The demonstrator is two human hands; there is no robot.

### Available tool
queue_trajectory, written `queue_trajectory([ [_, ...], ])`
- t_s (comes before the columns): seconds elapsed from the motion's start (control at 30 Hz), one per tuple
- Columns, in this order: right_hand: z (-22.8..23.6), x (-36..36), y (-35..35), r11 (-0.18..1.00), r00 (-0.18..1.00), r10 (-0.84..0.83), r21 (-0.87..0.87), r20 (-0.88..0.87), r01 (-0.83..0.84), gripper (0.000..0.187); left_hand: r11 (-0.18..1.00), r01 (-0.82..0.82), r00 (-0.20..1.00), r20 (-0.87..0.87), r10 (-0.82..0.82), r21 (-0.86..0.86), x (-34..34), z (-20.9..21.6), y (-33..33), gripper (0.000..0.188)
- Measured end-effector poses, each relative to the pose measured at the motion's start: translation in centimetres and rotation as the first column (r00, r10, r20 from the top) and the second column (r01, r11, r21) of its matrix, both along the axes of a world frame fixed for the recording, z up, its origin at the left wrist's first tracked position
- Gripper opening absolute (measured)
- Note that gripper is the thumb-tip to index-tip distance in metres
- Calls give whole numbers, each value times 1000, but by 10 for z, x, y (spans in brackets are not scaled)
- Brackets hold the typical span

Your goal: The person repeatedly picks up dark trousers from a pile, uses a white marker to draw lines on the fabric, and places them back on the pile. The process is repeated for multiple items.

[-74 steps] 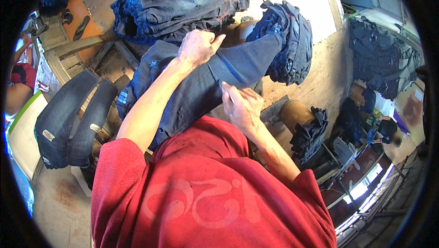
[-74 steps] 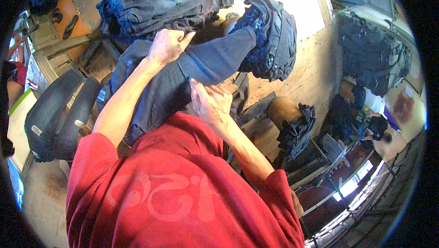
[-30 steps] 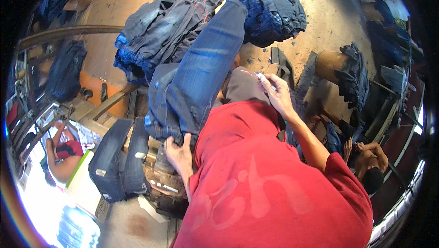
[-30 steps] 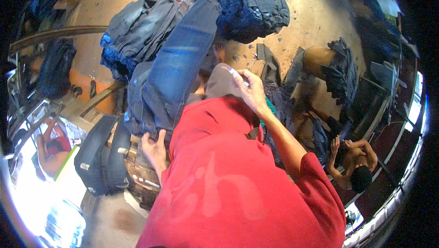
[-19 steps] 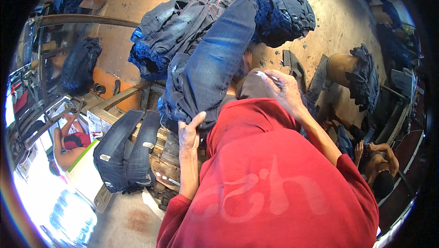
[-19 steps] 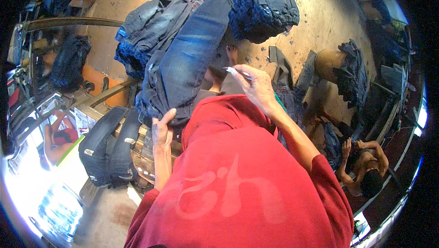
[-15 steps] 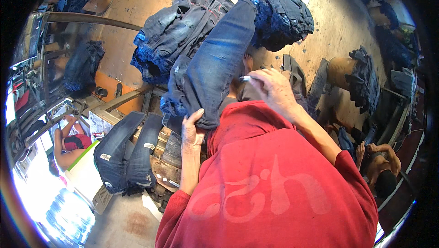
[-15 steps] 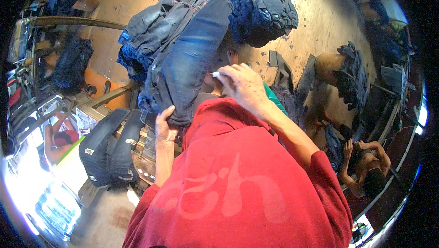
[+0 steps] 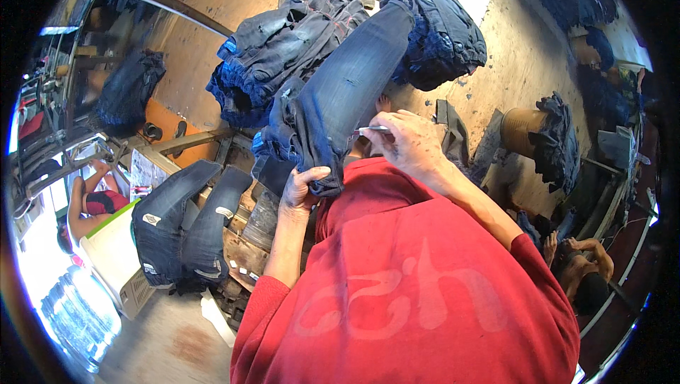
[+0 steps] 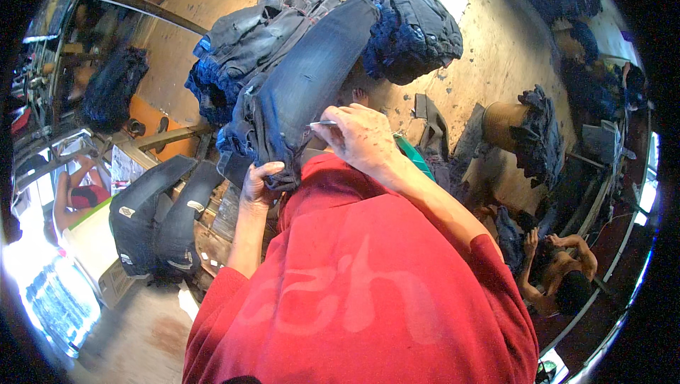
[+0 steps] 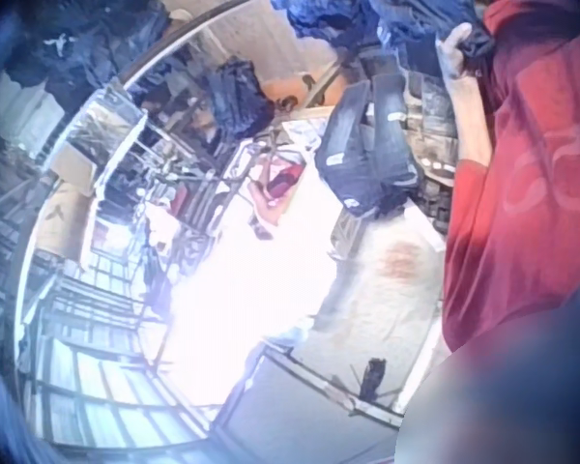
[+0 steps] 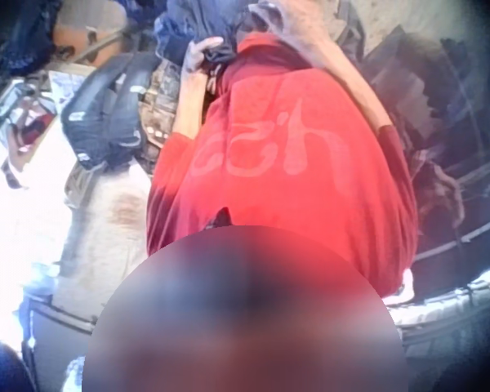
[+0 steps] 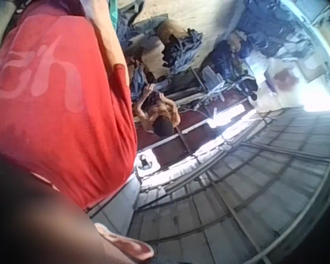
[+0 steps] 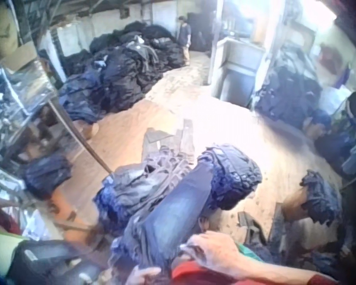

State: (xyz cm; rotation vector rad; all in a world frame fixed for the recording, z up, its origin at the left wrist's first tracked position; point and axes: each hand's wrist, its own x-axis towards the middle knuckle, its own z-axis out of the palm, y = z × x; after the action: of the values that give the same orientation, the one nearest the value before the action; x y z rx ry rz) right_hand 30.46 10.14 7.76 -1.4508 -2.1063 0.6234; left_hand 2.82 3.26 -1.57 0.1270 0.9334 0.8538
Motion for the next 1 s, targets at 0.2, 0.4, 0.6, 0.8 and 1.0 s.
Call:
queue_trajectory([
  [0.2, 6, 0, -3, 999, 1000, 9, -31, 28, -8, 26, 997, -68, 989, -138, 62, -41, -4, 12, -14, 46],
  [0.4, 0, -30, 1, 989, 987, 147, 22, 65, -149, 24, 999, -41, 988, -150, 38, -14, -4, 11, -12, 59],
  [0.6, -4, -41, 4, 980, 956, 150, 93, 251, -178, 26, 999, 21, 972, -231, -26, -26, -7, 18, -10, 64],
  [0.8, -4, -34, 17, 977, 929, 186, 42, 321, -210, 24, 998, 38, 953, -302, -20, 56, -8, 25, -8, 64],
  [1.0, -7, -23, 8, 955, 955, 296, -37, -5, -296, 26, 984, 171, 878, -447, -171, -41, -21, 25, -3, 59],
])
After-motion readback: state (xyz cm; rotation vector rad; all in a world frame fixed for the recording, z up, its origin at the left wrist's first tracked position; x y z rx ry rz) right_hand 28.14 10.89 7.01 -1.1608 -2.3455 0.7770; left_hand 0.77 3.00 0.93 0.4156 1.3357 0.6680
